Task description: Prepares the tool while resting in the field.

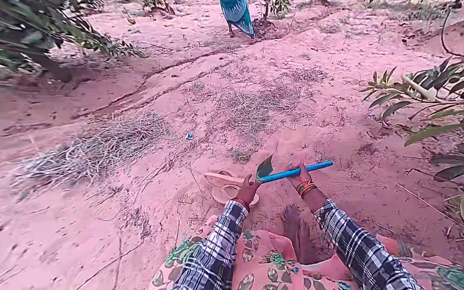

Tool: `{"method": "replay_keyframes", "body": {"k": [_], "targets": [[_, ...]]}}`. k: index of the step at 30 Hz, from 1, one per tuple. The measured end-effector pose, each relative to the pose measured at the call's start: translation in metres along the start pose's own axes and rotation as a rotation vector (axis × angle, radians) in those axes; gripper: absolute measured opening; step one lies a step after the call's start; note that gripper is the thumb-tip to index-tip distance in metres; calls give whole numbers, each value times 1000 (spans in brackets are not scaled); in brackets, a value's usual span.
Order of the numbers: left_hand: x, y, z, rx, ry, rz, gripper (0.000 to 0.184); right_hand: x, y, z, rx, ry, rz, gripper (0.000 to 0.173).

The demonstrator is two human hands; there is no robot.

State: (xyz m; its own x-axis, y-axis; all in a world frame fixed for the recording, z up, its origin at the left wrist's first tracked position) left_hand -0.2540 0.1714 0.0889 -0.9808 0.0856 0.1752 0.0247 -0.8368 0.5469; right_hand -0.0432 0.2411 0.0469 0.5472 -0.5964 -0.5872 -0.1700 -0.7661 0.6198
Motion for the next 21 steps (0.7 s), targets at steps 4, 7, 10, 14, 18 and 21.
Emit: {"method": "replay_keyframes", "body": {"k": [4,7,10,14,18,21], "targets": [[-31,-42,-43,180,15,-22,74,86,-29,84,-157,29,248,44],[-50,-55,-68,203,84,-18,70,116,-48,89,-211,50,278,45],[-56,-60,-65,111,82,9,66,107,-51,70,-276,80,256,46],[-46,-56,-66,80,88,73,50,100,-41,73,-289,131,220,48],[-36,-48,-48,7,160,176,41,76,-23,60,-272,182,128,50],[-32,-38,-17,-114,242,214,39,48,-7,34,-254,188,32,53]]}}
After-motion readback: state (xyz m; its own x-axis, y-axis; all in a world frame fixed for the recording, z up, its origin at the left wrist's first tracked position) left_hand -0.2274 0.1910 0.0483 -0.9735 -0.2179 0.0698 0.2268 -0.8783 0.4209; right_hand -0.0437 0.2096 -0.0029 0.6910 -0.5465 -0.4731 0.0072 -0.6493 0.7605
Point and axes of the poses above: each hand's wrist, its own y-axis away from the middle knuckle, its own x-axis out of the back of the hand, z = x × y, the point moved 5 cm from there along -y, towards the middle knuckle, and after that the axes turned 1 degree about y, right-handed, at the moved point
